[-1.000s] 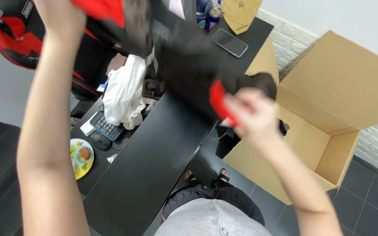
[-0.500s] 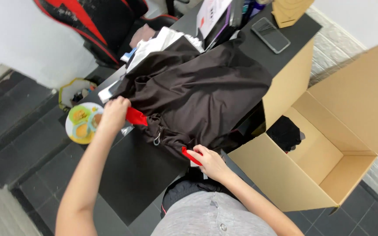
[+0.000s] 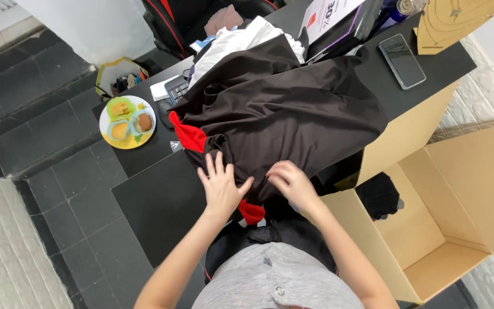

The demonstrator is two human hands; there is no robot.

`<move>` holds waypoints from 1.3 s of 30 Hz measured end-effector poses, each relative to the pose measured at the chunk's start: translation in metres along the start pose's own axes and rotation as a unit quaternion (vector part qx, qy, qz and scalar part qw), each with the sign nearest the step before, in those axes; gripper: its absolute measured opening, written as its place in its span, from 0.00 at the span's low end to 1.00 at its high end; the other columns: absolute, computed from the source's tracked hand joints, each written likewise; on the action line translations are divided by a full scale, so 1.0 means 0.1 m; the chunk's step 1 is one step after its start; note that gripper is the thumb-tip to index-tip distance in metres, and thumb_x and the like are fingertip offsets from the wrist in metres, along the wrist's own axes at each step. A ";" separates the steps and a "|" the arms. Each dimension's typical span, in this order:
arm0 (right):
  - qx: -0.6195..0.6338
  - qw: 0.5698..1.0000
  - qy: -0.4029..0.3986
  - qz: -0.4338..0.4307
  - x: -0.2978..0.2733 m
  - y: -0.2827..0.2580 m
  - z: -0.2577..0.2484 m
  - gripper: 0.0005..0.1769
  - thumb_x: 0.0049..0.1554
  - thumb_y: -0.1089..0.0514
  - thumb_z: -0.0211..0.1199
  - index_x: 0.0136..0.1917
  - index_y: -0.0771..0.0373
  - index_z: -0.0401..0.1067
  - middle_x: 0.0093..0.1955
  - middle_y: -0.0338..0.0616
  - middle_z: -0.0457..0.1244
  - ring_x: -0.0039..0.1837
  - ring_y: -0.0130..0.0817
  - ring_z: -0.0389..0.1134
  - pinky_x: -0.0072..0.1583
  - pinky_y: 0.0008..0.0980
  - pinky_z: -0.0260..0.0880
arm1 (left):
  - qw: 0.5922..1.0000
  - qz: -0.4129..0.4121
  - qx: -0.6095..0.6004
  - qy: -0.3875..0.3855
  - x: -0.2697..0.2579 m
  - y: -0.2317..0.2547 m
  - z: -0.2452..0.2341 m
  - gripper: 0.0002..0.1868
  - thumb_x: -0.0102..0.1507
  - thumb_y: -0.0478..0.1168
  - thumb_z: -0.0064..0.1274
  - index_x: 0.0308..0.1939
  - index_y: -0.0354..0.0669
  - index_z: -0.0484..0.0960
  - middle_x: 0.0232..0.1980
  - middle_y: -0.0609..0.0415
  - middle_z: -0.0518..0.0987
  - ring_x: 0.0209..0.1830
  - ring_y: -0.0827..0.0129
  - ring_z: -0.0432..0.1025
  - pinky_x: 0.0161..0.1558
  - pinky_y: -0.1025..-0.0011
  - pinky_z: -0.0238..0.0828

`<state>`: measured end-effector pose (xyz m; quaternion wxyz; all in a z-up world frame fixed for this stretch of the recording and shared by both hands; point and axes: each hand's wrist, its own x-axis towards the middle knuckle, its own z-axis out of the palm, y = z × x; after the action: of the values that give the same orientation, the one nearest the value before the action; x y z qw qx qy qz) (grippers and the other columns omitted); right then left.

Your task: Folding various items of clothing on a desk and placing them into a cardboard box

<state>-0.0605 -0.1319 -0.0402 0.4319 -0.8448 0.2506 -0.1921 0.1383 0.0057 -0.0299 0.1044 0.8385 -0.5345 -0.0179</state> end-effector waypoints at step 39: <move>-0.290 0.953 0.065 -0.057 1.96 0.99 -1.82 0.41 0.57 0.69 0.64 0.81 0.61 0.58 0.81 0.48 0.49 0.66 0.59 0.68 0.49 0.53 0.71 | 0.921 -0.384 -0.011 0.067 -0.11 -1.87 -0.22 0.40 0.67 0.62 0.56 0.67 0.27 0.74 0.62 0.32 0.75 0.65 0.37 0.64 0.64 0.43 0.54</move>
<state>-0.0277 -0.4129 -0.0002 0.1390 -0.9324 0.2742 -0.1902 0.3035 0.0952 -0.0456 0.1346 0.9775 -0.1626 -0.0065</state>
